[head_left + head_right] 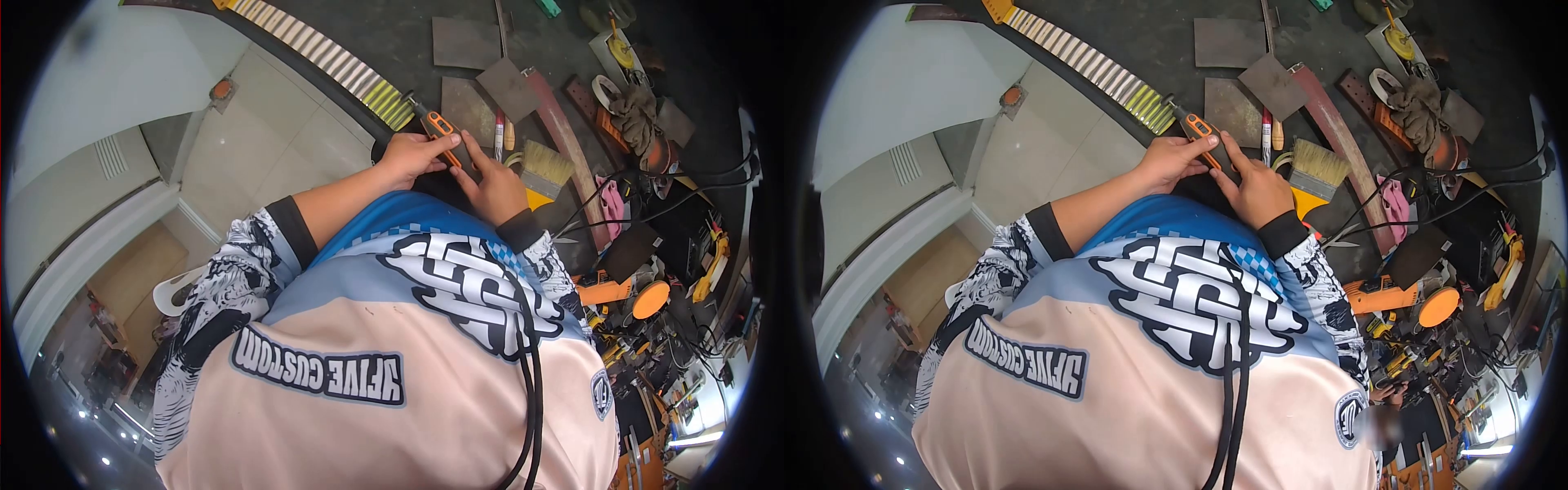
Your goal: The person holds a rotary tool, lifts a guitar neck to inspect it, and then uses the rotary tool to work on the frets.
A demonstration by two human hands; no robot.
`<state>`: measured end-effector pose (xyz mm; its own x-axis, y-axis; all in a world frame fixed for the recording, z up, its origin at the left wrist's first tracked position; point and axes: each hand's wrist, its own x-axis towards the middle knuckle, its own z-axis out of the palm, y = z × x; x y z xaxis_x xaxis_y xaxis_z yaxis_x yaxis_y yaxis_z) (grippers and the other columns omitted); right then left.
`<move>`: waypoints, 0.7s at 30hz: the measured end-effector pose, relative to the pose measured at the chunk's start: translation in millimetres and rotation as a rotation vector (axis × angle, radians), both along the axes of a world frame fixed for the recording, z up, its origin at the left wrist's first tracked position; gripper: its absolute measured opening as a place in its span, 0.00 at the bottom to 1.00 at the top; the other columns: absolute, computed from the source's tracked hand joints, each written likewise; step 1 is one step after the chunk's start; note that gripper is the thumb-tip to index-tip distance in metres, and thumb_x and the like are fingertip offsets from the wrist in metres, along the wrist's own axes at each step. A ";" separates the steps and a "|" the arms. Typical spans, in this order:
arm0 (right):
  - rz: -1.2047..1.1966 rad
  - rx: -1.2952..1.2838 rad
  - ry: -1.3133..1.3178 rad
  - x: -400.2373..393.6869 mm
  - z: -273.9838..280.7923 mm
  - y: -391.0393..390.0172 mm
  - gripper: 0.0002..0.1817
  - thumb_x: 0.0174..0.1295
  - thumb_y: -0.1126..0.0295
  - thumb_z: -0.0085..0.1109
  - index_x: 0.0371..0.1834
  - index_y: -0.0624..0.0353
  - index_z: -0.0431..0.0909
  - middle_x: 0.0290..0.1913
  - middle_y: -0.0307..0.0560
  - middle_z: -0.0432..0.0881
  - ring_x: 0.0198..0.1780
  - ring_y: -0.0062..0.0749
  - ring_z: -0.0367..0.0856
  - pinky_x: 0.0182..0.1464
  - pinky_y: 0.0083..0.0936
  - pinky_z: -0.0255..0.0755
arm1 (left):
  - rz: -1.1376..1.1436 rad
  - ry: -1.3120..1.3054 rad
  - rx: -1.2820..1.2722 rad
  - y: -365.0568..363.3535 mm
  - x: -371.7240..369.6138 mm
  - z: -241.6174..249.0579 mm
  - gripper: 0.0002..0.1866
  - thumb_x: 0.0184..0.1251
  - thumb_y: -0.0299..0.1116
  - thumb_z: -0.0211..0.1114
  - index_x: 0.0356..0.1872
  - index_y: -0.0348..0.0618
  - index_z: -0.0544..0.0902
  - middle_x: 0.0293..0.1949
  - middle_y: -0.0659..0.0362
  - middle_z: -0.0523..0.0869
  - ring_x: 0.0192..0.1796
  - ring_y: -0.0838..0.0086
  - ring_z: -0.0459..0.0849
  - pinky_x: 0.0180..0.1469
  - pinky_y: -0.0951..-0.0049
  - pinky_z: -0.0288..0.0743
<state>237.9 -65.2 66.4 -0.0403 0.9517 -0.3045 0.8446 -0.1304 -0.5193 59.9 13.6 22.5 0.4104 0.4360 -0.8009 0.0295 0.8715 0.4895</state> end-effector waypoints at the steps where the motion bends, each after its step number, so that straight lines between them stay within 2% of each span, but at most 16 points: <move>1: 0.006 0.009 -0.012 -0.7 1.5 -1.7 0.39 0.67 0.48 0.65 0.81 0.34 0.62 0.31 0.50 0.86 0.31 0.51 0.88 0.33 0.45 0.82 | -0.004 -0.008 0.003 -0.5 -0.9 2.1 0.23 0.69 0.45 0.75 0.51 0.33 0.85 0.45 0.54 0.89 0.46 0.74 0.88 0.50 0.76 0.83; 5: 0.038 0.091 -0.059 -3.1 5.9 -15.8 0.40 0.65 0.49 0.66 0.81 0.34 0.63 0.29 0.47 0.84 0.29 0.46 0.87 0.30 0.41 0.81 | -0.035 -0.057 0.003 -9.1 -7.6 3.3 0.21 0.71 0.43 0.74 0.51 0.33 0.85 0.47 0.54 0.89 0.48 0.74 0.89 0.51 0.76 0.84; 8: 0.081 0.140 -0.055 -4.7 6.8 -24.4 0.40 0.64 0.49 0.68 0.80 0.35 0.65 0.30 0.44 0.84 0.27 0.42 0.87 0.29 0.38 0.80 | -0.026 -0.119 -0.068 -19.9 -18.0 -7.0 0.19 0.68 0.40 0.76 0.50 0.36 0.87 0.47 0.55 0.90 0.48 0.73 0.90 0.51 0.73 0.86; 17: 0.108 0.101 -0.053 -22.0 1.8 -31.6 0.40 0.63 0.49 0.69 0.80 0.34 0.66 0.31 0.44 0.84 0.27 0.42 0.87 0.28 0.37 0.80 | 0.000 -0.133 -0.136 -33.5 -37.6 -18.2 0.20 0.68 0.41 0.77 0.51 0.38 0.86 0.48 0.56 0.89 0.50 0.73 0.88 0.52 0.73 0.85; 21: 0.132 0.038 -0.115 -30.0 9.2 -34.6 0.40 0.64 0.52 0.69 0.81 0.35 0.64 0.32 0.46 0.85 0.29 0.42 0.87 0.31 0.38 0.80 | 0.002 -0.157 -0.142 -38.5 -44.4 -18.5 0.21 0.67 0.42 0.77 0.54 0.38 0.85 0.49 0.56 0.88 0.52 0.73 0.87 0.54 0.72 0.84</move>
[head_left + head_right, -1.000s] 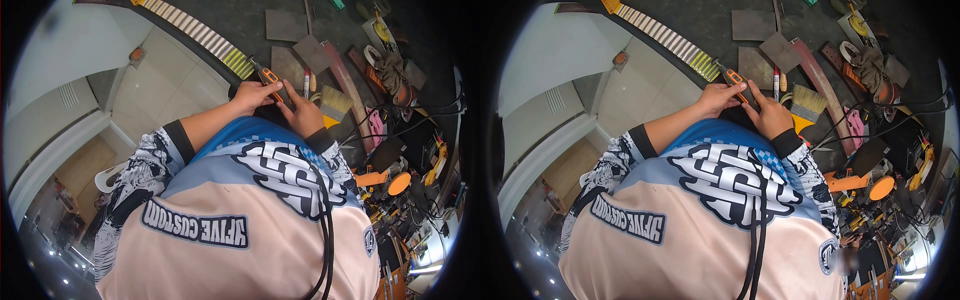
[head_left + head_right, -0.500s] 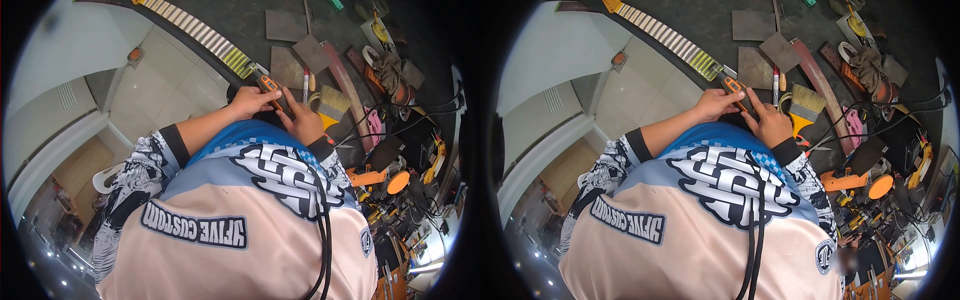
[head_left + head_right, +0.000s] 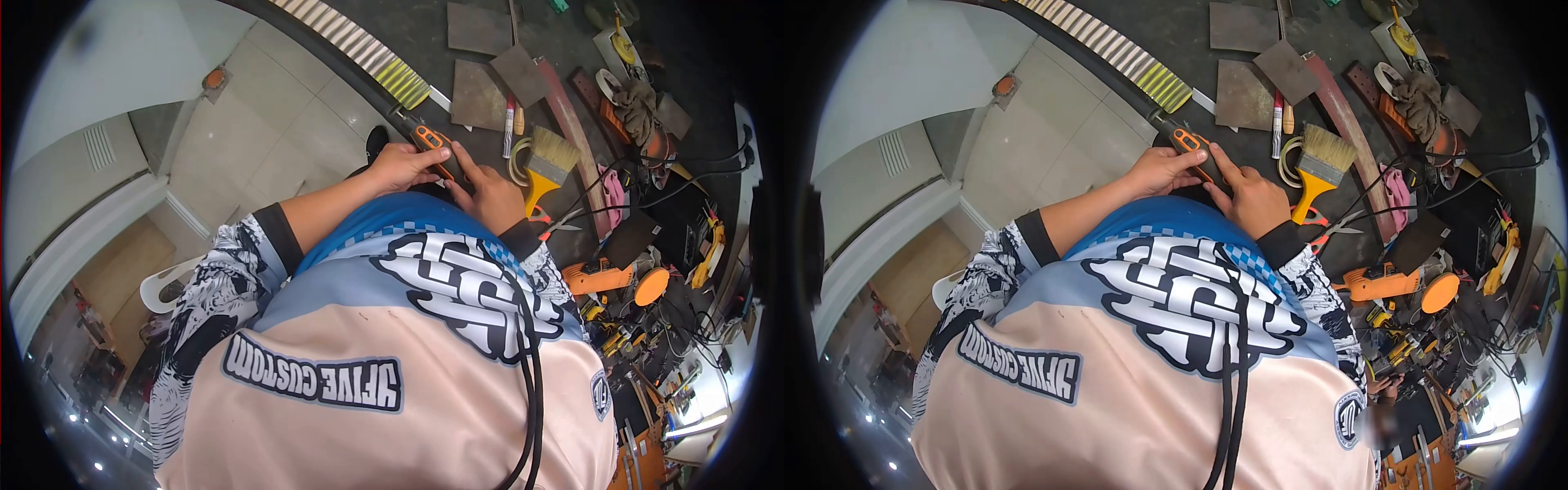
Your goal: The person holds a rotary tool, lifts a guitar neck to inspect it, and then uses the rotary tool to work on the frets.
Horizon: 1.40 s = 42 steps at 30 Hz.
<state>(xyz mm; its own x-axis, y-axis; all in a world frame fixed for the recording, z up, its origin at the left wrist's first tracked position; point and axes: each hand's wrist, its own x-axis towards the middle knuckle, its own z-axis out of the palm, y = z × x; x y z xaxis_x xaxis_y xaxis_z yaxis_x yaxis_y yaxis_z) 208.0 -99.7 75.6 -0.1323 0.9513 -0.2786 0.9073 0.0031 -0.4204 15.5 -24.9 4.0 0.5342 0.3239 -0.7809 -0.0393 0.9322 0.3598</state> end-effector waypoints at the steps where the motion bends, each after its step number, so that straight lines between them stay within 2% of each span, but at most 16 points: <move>1: 0.001 -0.007 -0.007 -1.2 1.2 0.0 0.40 0.64 0.52 0.69 0.81 0.35 0.64 0.32 0.46 0.85 0.29 0.42 0.87 0.31 0.38 0.80 | 0.000 -0.001 -0.002 -0.6 0.2 0.1 0.21 0.68 0.42 0.76 0.54 0.38 0.85 0.49 0.56 0.88 0.52 0.73 0.87 0.55 0.72 0.83; 9: -0.035 -0.006 -0.050 -6.6 4.4 -1.1 0.40 0.65 0.52 0.68 0.81 0.33 0.64 0.31 0.48 0.84 0.29 0.44 0.87 0.30 0.40 0.80 | 0.006 -0.055 -0.003 -0.7 2.5 -9.8 0.20 0.69 0.42 0.75 0.55 0.42 0.85 0.49 0.58 0.88 0.53 0.73 0.87 0.56 0.71 0.80; 23: -0.062 -0.006 -0.061 -7.1 6.7 -0.2 0.39 0.66 0.52 0.67 0.81 0.35 0.63 0.31 0.51 0.85 0.30 0.47 0.87 0.32 0.41 0.80 | 0.006 -0.056 0.014 3.5 6.9 -10.0 0.21 0.69 0.42 0.76 0.54 0.38 0.84 0.51 0.55 0.87 0.54 0.70 0.87 0.58 0.69 0.81; 29: -0.073 0.063 -0.031 -6.3 2.7 0.1 0.39 0.64 0.48 0.67 0.80 0.33 0.65 0.29 0.47 0.83 0.26 0.47 0.87 0.28 0.42 0.80 | 0.012 -0.059 0.016 4.6 7.2 -10.1 0.22 0.68 0.42 0.76 0.54 0.38 0.84 0.51 0.55 0.87 0.54 0.70 0.87 0.57 0.70 0.81; 32: -0.068 -0.020 -0.061 -6.9 8.6 1.9 0.39 0.67 0.52 0.66 0.81 0.35 0.63 0.30 0.51 0.84 0.29 0.47 0.87 0.32 0.41 0.80 | 0.015 -0.057 0.016 4.0 8.2 -7.4 0.22 0.68 0.43 0.76 0.54 0.38 0.84 0.51 0.55 0.87 0.54 0.70 0.87 0.57 0.70 0.81; 42: -0.057 -0.006 -0.072 -3.6 6.9 2.5 0.39 0.66 0.51 0.67 0.81 0.35 0.64 0.30 0.49 0.84 0.29 0.45 0.87 0.31 0.40 0.80 | 0.010 -0.041 0.016 5.4 9.8 -4.9 0.22 0.67 0.43 0.77 0.54 0.37 0.84 0.49 0.54 0.88 0.53 0.70 0.87 0.56 0.70 0.81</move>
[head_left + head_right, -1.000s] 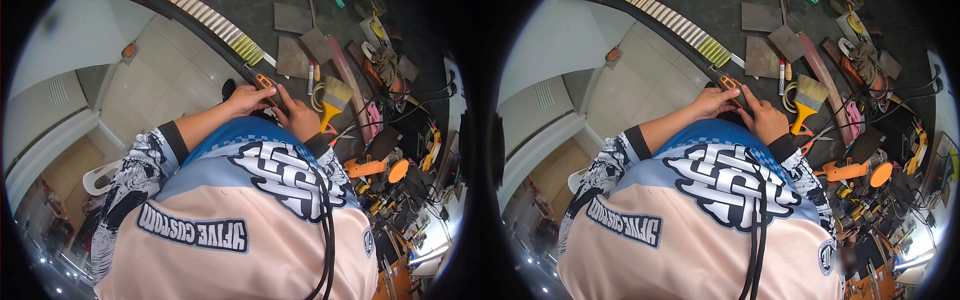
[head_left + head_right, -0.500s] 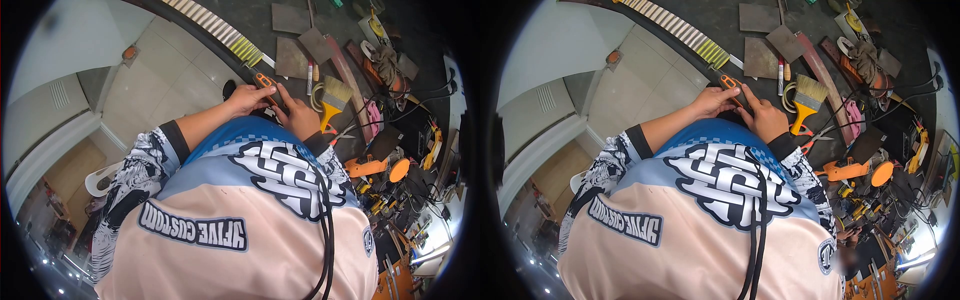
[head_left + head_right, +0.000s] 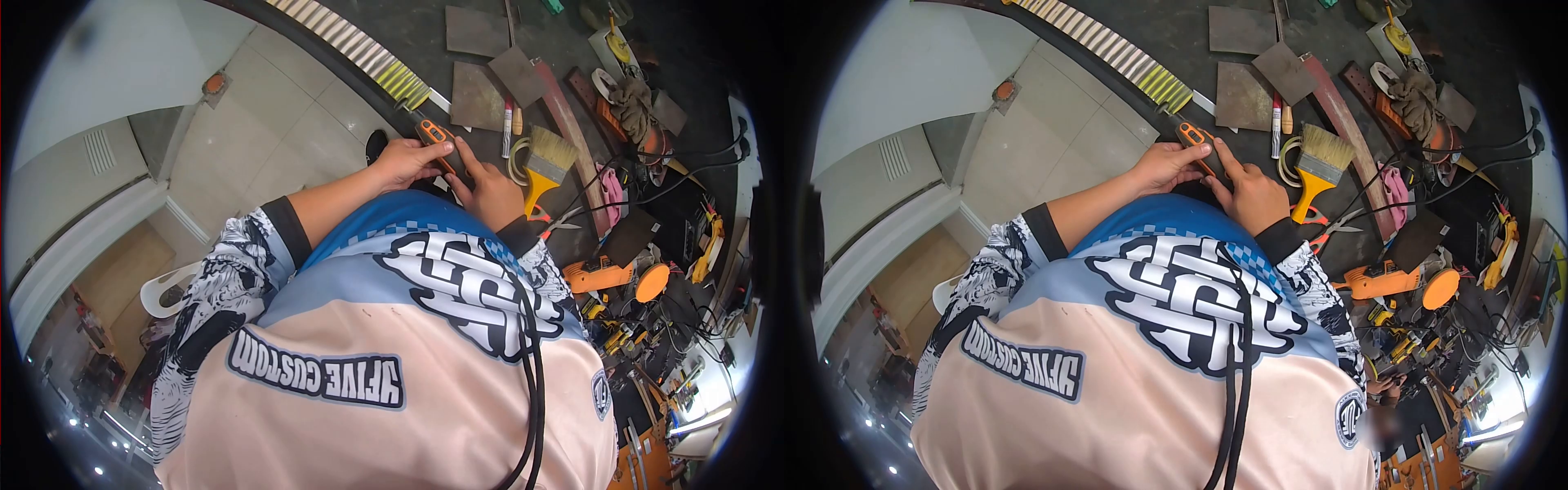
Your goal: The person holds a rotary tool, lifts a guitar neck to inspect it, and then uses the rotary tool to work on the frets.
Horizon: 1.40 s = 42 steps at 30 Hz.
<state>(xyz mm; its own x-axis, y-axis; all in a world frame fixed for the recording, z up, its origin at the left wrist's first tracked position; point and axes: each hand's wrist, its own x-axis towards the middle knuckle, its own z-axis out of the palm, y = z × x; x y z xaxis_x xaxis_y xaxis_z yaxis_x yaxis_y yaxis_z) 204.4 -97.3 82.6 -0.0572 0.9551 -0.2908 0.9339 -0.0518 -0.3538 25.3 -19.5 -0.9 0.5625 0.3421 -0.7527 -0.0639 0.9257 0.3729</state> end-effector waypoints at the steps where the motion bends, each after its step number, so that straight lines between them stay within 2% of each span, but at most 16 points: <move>1: -0.001 0.000 0.002 0.6 0.0 -0.1 0.39 0.66 0.52 0.67 0.81 0.35 0.64 0.30 0.49 0.84 0.29 0.45 0.87 0.31 0.40 0.80 | 0.002 0.002 0.000 -0.6 0.2 0.1 0.22 0.67 0.43 0.77 0.53 0.37 0.84 0.49 0.55 0.88 0.53 0.70 0.87 0.56 0.70 0.82; 11: -0.014 -0.027 0.011 2.7 2.2 1.5 0.39 0.66 0.51 0.67 0.81 0.35 0.64 0.32 0.49 0.86 0.31 0.45 0.88 0.32 0.39 0.80 | -0.004 0.021 0.009 1.6 3.1 5.1 0.21 0.68 0.43 0.77 0.52 0.38 0.85 0.48 0.55 0.88 0.51 0.71 0.88 0.55 0.71 0.82; 23: -0.036 -0.060 0.030 8.1 2.0 4.3 0.39 0.67 0.51 0.66 0.81 0.34 0.63 0.33 0.50 0.86 0.33 0.48 0.89 0.33 0.42 0.81 | 0.001 0.035 0.014 4.3 8.8 8.4 0.20 0.68 0.43 0.76 0.53 0.39 0.85 0.48 0.57 0.89 0.51 0.72 0.88 0.55 0.71 0.82; 26: -0.015 0.061 0.041 11.7 -6.8 1.5 0.39 0.66 0.48 0.66 0.81 0.34 0.64 0.27 0.50 0.83 0.25 0.47 0.86 0.27 0.41 0.80 | 0.003 0.036 0.012 3.5 10.2 7.9 0.20 0.68 0.42 0.76 0.53 0.39 0.85 0.48 0.57 0.89 0.51 0.72 0.88 0.55 0.71 0.82; 36: -0.003 0.053 0.033 17.1 -5.2 5.4 0.40 0.66 0.48 0.65 0.81 0.33 0.63 0.28 0.49 0.83 0.26 0.46 0.86 0.28 0.41 0.81 | 0.000 0.086 0.026 6.6 15.9 13.2 0.21 0.67 0.43 0.77 0.52 0.38 0.86 0.47 0.56 0.89 0.49 0.72 0.89 0.52 0.73 0.82; 39: -0.004 0.039 0.043 19.1 -5.1 5.8 0.40 0.66 0.48 0.65 0.81 0.33 0.63 0.28 0.49 0.83 0.27 0.46 0.87 0.29 0.40 0.81 | 0.003 0.085 0.048 6.5 17.7 14.8 0.23 0.68 0.44 0.76 0.51 0.34 0.84 0.46 0.53 0.88 0.46 0.73 0.88 0.50 0.76 0.84; 42: -0.005 0.031 0.051 21.0 -6.0 7.5 0.40 0.66 0.48 0.65 0.81 0.33 0.63 0.28 0.48 0.84 0.27 0.46 0.87 0.29 0.40 0.81 | 0.012 0.091 0.051 7.4 19.1 16.1 0.23 0.69 0.44 0.76 0.51 0.33 0.84 0.46 0.53 0.89 0.46 0.73 0.88 0.50 0.76 0.84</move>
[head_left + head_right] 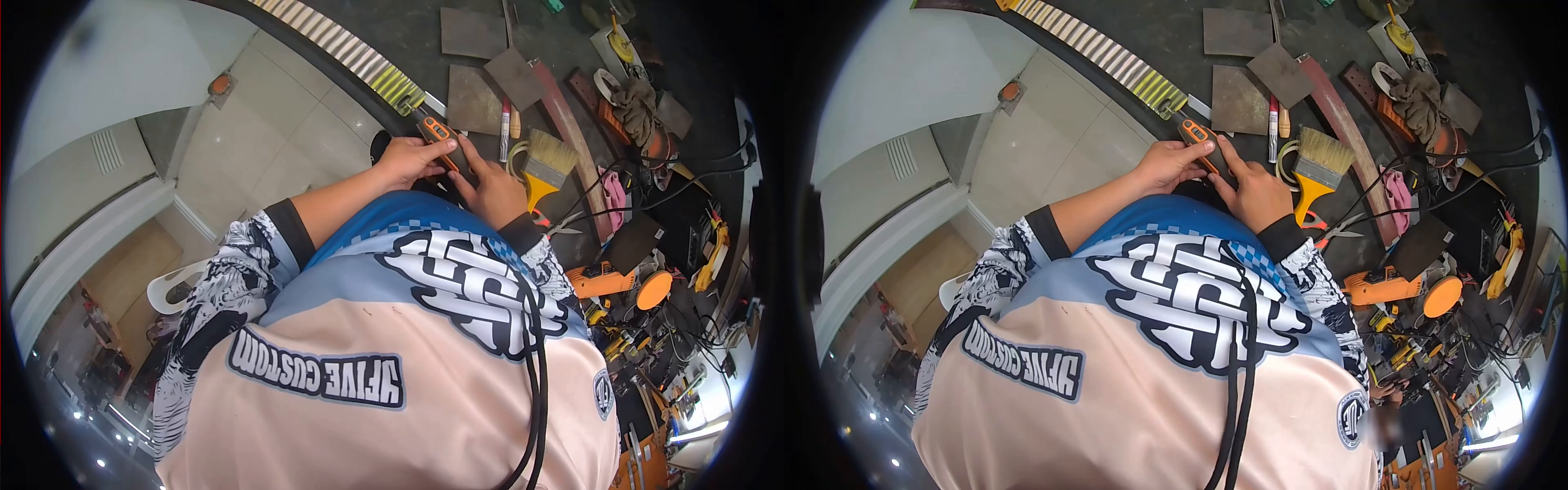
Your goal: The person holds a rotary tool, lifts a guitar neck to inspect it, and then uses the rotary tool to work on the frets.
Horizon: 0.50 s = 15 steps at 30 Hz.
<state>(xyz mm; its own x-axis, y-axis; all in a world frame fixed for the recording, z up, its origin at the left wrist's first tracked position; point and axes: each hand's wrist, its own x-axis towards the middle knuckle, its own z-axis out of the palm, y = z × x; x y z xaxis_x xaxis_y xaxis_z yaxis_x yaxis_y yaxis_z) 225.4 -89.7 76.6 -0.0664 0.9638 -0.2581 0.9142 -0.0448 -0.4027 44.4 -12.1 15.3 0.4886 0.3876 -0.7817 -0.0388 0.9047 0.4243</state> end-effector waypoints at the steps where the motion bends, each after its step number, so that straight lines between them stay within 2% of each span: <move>1: 0.001 0.006 0.004 0.5 -1.0 -0.9 0.39 0.66 0.48 0.65 0.81 0.33 0.63 0.28 0.48 0.84 0.27 0.46 0.87 0.29 0.41 0.81 | 0.004 0.003 -0.001 -0.6 0.2 -0.9 0.22 0.68 0.44 0.76 0.51 0.34 0.84 0.45 0.54 0.89 0.46 0.73 0.88 0.49 0.76 0.84; 5: -0.013 -0.048 0.001 -0.1 4.6 1.5 0.39 0.66 0.51 0.66 0.81 0.34 0.63 0.30 0.49 0.85 0.30 0.48 0.88 0.33 0.43 0.80 | 0.009 0.015 -0.011 -1.0 0.8 -3.4 0.22 0.66 0.43 0.78 0.51 0.37 0.86 0.45 0.55 0.89 0.45 0.73 0.88 0.48 0.76 0.83; 15: -0.011 0.011 0.029 5.2 -2.9 0.7 0.39 0.66 0.47 0.65 0.81 0.33 0.63 0.29 0.47 0.85 0.28 0.46 0.88 0.29 0.41 0.81 | 0.000 0.020 0.004 1.9 4.9 4.2 0.23 0.68 0.45 0.76 0.49 0.33 0.84 0.43 0.54 0.89 0.43 0.74 0.88 0.48 0.76 0.84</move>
<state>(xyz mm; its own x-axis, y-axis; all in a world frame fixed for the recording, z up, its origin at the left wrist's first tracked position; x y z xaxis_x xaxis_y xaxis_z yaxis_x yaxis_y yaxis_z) 230.6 -89.1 73.7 -0.0634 0.9672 -0.2459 0.9016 -0.0501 -0.4297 49.3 -10.2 19.4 0.4732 0.3910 -0.7894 -0.0304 0.9028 0.4290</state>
